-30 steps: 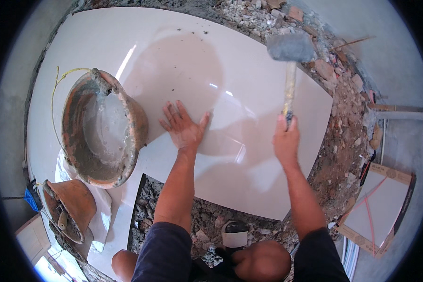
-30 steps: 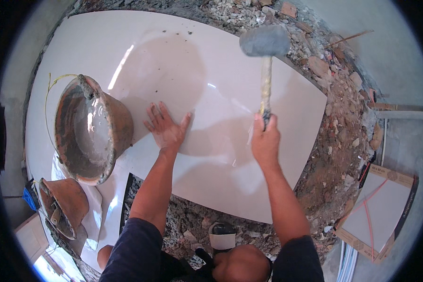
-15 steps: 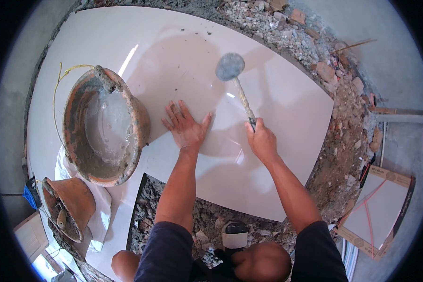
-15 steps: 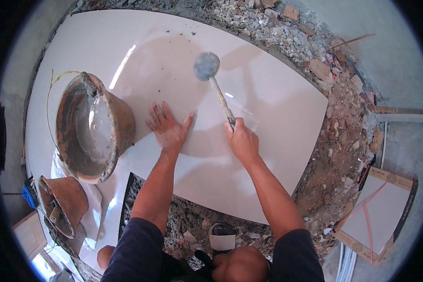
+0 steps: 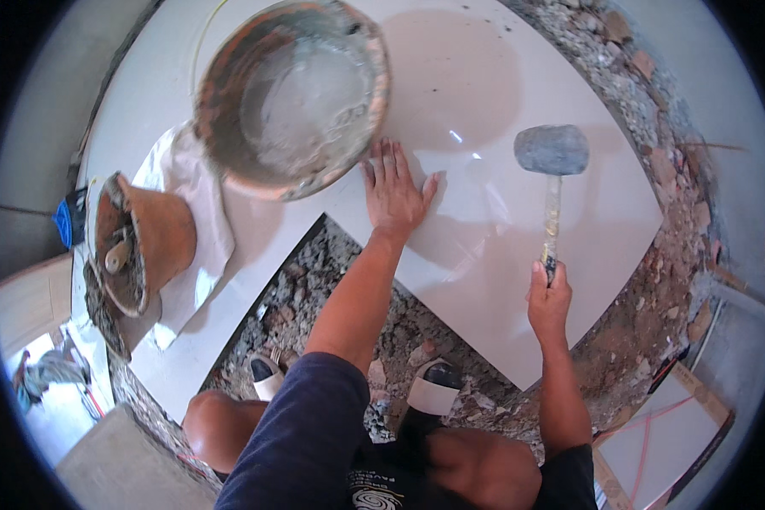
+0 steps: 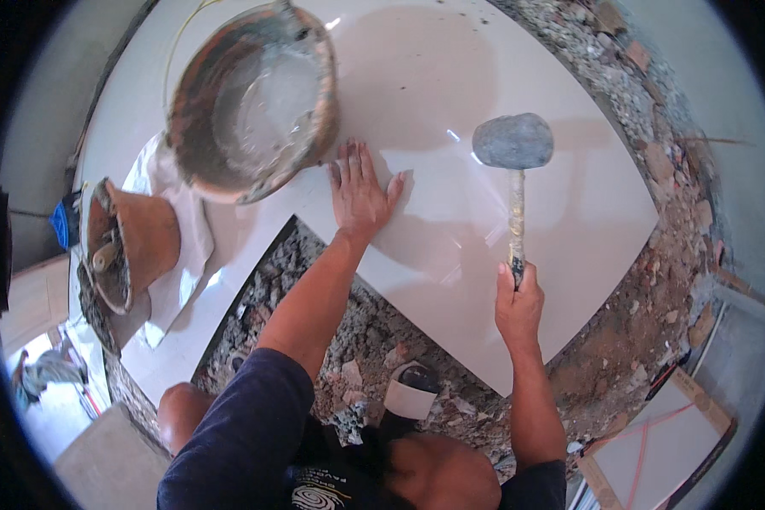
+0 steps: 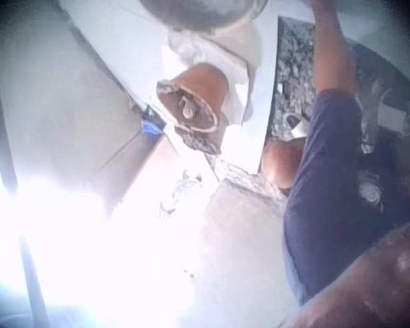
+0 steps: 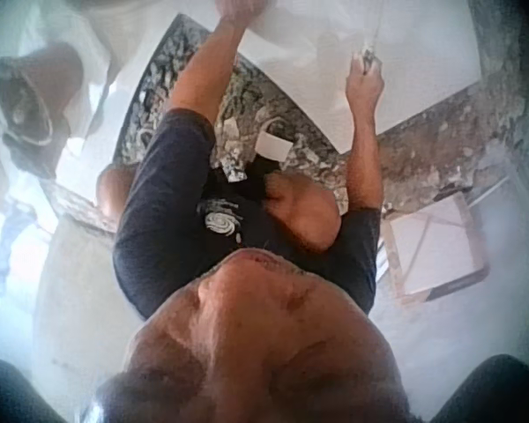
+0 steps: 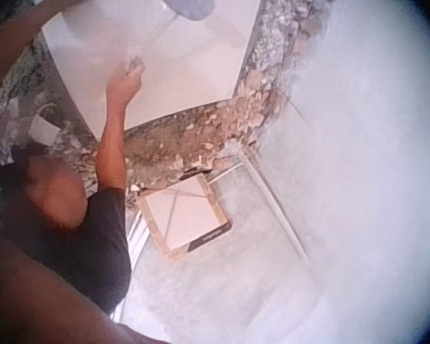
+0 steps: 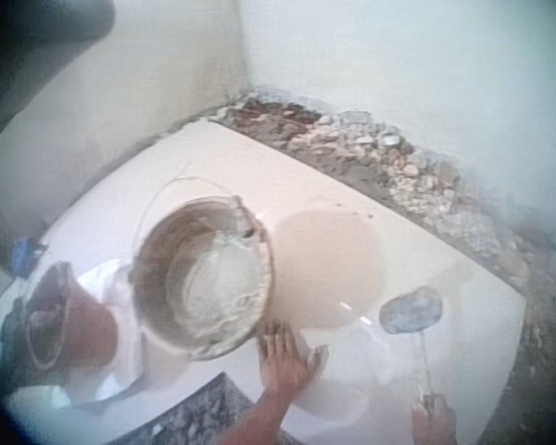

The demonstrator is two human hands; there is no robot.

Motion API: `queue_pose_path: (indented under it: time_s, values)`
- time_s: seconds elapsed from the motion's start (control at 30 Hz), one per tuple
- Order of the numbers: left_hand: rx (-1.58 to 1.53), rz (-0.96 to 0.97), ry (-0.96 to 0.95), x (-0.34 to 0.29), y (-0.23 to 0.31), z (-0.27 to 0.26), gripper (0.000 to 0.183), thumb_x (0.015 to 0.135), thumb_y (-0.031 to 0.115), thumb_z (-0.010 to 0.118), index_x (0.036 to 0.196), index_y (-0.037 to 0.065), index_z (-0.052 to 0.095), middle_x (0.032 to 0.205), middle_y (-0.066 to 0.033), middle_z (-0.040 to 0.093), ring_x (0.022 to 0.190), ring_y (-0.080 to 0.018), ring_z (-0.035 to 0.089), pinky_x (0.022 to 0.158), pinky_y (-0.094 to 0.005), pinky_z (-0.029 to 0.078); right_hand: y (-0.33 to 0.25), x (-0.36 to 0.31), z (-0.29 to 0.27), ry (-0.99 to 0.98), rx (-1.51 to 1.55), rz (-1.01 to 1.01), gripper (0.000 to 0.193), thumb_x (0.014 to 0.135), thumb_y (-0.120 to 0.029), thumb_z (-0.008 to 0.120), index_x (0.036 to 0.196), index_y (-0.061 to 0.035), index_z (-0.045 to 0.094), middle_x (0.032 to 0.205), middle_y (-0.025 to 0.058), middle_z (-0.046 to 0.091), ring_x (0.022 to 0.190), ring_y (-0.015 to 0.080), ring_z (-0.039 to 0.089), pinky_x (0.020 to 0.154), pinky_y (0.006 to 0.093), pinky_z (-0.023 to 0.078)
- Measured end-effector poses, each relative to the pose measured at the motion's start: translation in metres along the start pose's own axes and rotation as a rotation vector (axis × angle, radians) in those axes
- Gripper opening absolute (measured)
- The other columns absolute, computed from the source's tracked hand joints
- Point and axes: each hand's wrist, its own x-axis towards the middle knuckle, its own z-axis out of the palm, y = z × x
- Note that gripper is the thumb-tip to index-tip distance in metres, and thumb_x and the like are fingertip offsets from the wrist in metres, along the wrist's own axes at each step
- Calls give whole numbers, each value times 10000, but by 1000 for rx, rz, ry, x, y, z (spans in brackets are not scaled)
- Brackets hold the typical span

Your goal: The person spreads cement on the floor using a trowel, places a large white tile onto the cement, and taps it with a rubber mallet to level it. They then use a string line and hammer to adjust alignment.

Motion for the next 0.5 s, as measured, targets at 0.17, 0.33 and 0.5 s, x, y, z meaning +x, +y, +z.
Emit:
queue_pose_path:
  time_s: [0.17, 0.33, 0.5]
  values:
    - [-37, -44, -98, -29, -22, -9, 865, 926, 605, 358, 1481, -45, 221, 1556, -207, 213, 1463, -340, 132, 1180, -513, 68, -13, -5, 16, 47, 196, -76, 261, 948, -236, 582, 999, 16, 534, 707, 156, 587, 669, 276, 640, 627, 418, 498]
    - [-87, -43, -116, -23, -19, -12, 874, 925, 605, 366, 1475, -61, 228, 1557, -217, 201, 1468, -350, 107, 1179, -513, 66, -15, 16, 47, -192, -410, -164, 243, 942, -211, 583, 1024, 13, 534, 749, 196, 619, 695, 362, 641, 639, 447, 495]
    - [-65, -53, -176, -23, -20, -15, 881, 926, 611, 358, 1482, -56, 206, 1563, -210, 188, 1472, -332, 100, 1180, -514, 66, -20, 17, 57, -22, -5, -204, 286, 946, -252, 584, 1051, 10, 538, 779, 225, 637, 735, 427, 624, 652, 466, 484]
